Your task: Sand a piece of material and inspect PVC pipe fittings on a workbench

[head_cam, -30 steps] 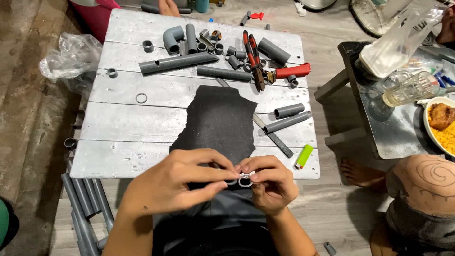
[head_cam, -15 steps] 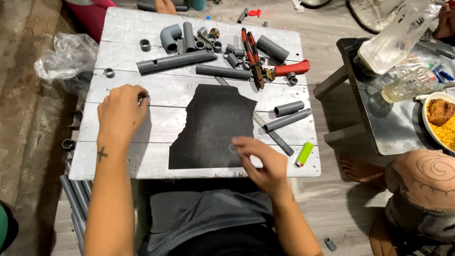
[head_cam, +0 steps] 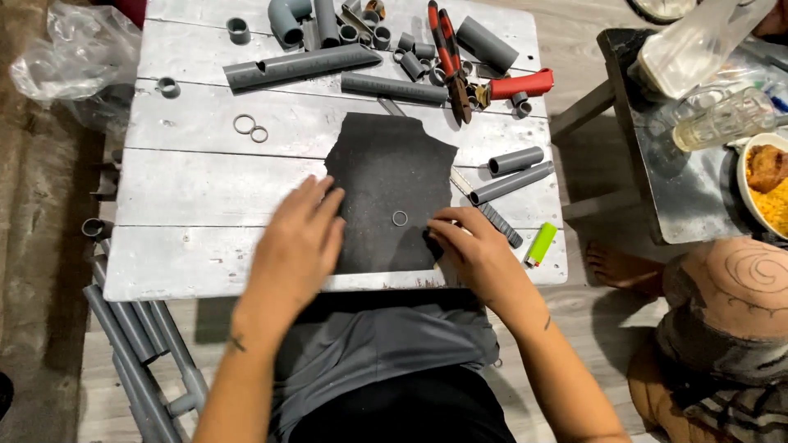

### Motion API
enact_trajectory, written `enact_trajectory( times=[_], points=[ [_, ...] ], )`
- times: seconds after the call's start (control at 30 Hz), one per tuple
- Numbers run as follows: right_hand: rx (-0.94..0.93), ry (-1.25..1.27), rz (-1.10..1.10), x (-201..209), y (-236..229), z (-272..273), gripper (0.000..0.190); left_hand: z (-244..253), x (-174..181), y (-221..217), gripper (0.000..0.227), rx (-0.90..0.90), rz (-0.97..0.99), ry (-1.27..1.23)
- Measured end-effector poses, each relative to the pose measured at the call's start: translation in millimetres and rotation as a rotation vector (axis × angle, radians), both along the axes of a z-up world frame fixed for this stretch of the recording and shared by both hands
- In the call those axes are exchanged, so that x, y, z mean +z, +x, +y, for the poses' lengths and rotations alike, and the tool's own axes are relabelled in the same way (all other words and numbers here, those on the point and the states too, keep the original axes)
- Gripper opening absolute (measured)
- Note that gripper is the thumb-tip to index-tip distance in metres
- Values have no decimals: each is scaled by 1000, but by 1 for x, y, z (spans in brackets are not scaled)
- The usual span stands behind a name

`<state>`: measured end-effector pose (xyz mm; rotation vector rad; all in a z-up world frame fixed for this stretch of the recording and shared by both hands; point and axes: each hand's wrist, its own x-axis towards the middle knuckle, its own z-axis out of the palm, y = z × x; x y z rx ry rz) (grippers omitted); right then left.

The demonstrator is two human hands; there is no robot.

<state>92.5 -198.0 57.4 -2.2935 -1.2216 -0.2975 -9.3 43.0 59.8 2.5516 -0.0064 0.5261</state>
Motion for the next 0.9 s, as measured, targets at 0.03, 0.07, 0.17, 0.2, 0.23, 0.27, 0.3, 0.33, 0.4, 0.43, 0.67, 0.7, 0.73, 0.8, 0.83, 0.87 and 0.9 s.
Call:
enact_trajectory(
  times=[0.03, 0.07, 0.17, 0.2, 0.23, 0.27, 0.3, 0.33, 0.4, 0.43, 0.67, 0.7, 0.73, 0.8, 0.83, 0.87, 0.9],
  points=[
    [-2, -4, -3, 2, 0, 6, 10, -6, -13, -1, 31, -2, -3, -4],
    [18, -59, 25, 3, -1, 12, 13, -12, -26, -2, 39, 15, -13, 38],
    [50, -153, 19, -5, 3, 25, 14, -24, -44, -6, 53, 57, -17, 57],
    [65, -186, -16, -10, 6, 29, 13, -27, -47, -7, 58, 83, -14, 40],
    [66, -191, -19, -12, 8, 30, 13, -28, -51, -7, 58, 84, -17, 35],
    [77, -205, -36, -14, 10, 32, 12, -29, -54, -8, 62, 104, -20, 78],
    [88, -219, -52, -16, 12, 33, 12, -30, -58, -9, 66, 124, -24, 122],
    [89, -223, -54, -17, 13, 35, 12, -31, -61, -9, 66, 126, -26, 118],
    [100, -236, -45, -20, 15, 37, 12, -33, -67, -8, 69, 159, -50, 166],
    [101, -241, -48, -19, 15, 37, 12, -34, -68, -9, 69, 161, -53, 162],
    [97, -511, -163, -18, 21, 18, 15, -35, -73, -8, 70, 190, -72, 147],
    [115, -563, -190, -17, 19, 12, 16, -36, -74, -8, 70, 193, -76, 153],
    [115, -565, -195, -16, 14, 11, 16, -36, -73, -9, 70, 195, -80, 151],
    [172, -622, -139, -12, 4, 9, 19, -36, -70, -8, 69, 197, -79, 141],
    [171, -619, -149, -10, -1, 14, 19, -37, -70, -9, 69, 200, -89, 143],
    [226, -568, -185, -9, -6, 19, 19, -37, -69, -9, 70, 195, -63, 141],
    [282, -518, -221, -8, -11, 24, 20, -37, -69, -9, 71, 191, -38, 138]
  ],
)
